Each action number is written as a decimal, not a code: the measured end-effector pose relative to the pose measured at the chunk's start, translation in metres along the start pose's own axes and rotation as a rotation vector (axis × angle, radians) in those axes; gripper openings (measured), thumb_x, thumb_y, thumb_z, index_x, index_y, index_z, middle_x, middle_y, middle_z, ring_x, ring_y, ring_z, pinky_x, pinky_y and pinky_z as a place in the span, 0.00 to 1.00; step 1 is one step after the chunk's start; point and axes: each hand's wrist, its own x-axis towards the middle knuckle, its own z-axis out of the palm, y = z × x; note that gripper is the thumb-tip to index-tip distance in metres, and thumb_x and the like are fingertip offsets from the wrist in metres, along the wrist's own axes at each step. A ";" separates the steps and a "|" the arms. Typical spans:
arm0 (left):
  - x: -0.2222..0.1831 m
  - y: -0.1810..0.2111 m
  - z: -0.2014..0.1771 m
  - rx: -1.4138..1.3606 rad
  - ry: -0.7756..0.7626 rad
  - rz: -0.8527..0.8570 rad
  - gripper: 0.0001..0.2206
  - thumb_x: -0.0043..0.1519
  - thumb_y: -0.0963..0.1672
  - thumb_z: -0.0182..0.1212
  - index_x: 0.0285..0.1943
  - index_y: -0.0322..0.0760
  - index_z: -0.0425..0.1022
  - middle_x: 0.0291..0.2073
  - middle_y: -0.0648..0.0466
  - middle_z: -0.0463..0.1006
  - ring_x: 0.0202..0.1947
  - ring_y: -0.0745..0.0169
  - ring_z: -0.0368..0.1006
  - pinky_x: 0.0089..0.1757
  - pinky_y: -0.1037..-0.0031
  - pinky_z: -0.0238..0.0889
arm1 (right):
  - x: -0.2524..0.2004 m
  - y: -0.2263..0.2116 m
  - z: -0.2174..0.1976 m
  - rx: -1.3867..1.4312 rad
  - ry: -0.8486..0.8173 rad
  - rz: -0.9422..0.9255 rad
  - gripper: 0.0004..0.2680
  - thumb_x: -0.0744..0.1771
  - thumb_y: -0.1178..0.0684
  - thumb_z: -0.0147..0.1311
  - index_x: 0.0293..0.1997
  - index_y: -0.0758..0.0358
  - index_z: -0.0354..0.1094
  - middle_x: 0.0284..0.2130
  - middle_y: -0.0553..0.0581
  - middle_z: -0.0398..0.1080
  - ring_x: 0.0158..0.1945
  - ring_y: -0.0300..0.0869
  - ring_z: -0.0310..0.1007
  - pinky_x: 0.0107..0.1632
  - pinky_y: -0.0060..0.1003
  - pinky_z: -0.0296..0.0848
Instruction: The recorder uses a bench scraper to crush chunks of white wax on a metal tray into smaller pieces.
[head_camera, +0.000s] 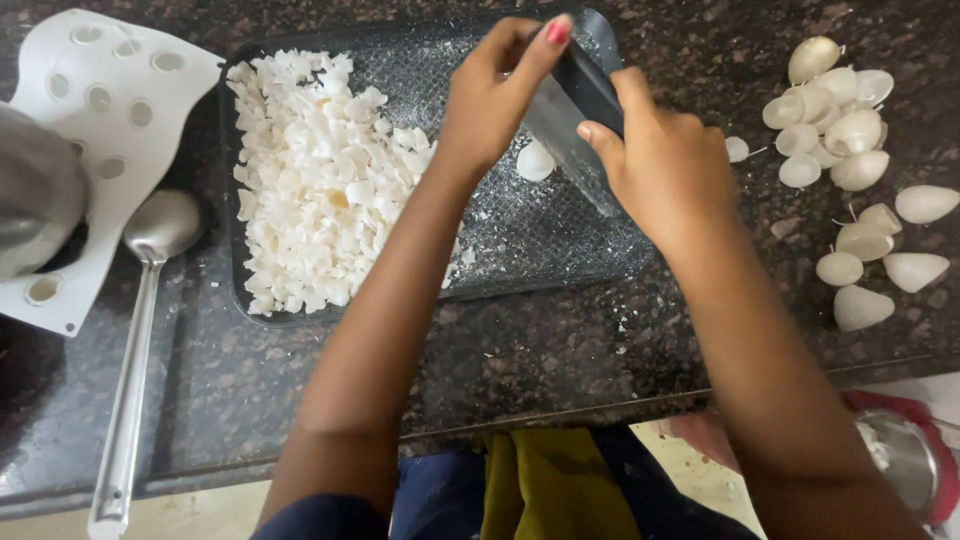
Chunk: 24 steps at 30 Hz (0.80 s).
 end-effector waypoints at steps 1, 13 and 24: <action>0.004 -0.001 0.002 -0.001 0.003 -0.005 0.27 0.62 0.59 0.59 0.45 0.32 0.80 0.35 0.50 0.83 0.37 0.65 0.76 0.42 0.74 0.69 | 0.002 -0.003 -0.001 0.000 -0.005 -0.001 0.15 0.70 0.44 0.59 0.59 0.59 0.63 0.30 0.67 0.76 0.34 0.64 0.78 0.34 0.56 0.73; 0.022 -0.037 0.007 -0.381 -0.085 -0.124 0.23 0.63 0.55 0.56 0.33 0.33 0.82 0.24 0.56 0.78 0.27 0.69 0.72 0.34 0.76 0.64 | 0.032 -0.018 -0.008 -0.212 -0.231 -0.122 0.16 0.71 0.44 0.54 0.54 0.68 0.58 0.24 0.69 0.75 0.29 0.62 0.78 0.35 0.57 0.74; 0.028 -0.063 0.016 -0.301 0.063 -0.310 0.22 0.58 0.56 0.61 0.20 0.38 0.70 0.18 0.61 0.67 0.19 0.71 0.61 0.26 0.76 0.53 | 0.038 -0.002 0.007 -0.124 -0.299 -0.047 0.15 0.70 0.45 0.55 0.54 0.66 0.57 0.26 0.69 0.75 0.32 0.66 0.76 0.35 0.60 0.72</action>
